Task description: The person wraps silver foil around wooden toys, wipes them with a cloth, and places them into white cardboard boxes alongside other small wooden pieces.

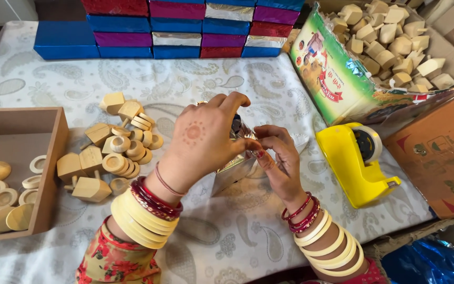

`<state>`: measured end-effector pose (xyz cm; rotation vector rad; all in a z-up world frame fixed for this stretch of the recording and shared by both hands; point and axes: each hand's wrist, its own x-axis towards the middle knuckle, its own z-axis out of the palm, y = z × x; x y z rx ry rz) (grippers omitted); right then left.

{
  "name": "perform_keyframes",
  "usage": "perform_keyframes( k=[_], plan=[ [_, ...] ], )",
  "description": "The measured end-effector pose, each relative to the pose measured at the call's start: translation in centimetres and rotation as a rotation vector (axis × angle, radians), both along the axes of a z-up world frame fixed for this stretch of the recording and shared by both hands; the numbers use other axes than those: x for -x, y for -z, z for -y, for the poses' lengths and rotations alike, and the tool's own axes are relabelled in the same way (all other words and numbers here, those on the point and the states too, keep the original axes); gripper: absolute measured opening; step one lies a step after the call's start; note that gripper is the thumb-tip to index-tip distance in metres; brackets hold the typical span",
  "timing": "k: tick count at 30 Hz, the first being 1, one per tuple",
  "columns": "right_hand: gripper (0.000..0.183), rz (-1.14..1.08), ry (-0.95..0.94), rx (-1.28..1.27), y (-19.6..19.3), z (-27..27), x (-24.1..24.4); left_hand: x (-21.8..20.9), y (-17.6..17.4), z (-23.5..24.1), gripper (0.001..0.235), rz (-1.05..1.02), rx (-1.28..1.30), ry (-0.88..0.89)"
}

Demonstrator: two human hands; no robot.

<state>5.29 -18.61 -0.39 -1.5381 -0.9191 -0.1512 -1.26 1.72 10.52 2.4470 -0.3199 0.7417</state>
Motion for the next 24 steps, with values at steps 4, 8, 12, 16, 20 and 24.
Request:
perform_keyframes(
  k=[4, 8, 12, 16, 20, 24],
  plan=[
    [0.029, -0.010, 0.012, 0.010, 0.1, 0.2, 0.1, 0.1, 0.2, 0.3, 0.037, -0.051, 0.055, -0.046],
    [0.034, -0.325, -0.157, -0.228, -0.8, 0.0, -0.5, 0.0, -0.1, 0.3, 0.031, 0.009, 0.113, 0.061],
    [0.036, -0.463, -0.330, -0.246, 0.0, -0.1, -1.7, -0.1, 0.1, 0.8, 0.026, 0.049, 0.082, 0.096],
    [0.031, -0.656, -0.356, -0.125, 0.5, -0.2, -1.4, -0.1, 0.0, 0.8, 0.024, 0.035, 0.020, 0.137],
    [0.021, -0.711, -0.391, -0.208, 2.0, -0.1, -1.6, 0.0, -0.4, 0.5, 0.029, 0.060, 0.093, 0.184],
    [0.021, -0.647, -0.288, -0.206, 2.5, -0.3, -1.9, -1.1, 1.6, -2.3, 0.025, -0.121, 0.667, 0.268]
  ],
)
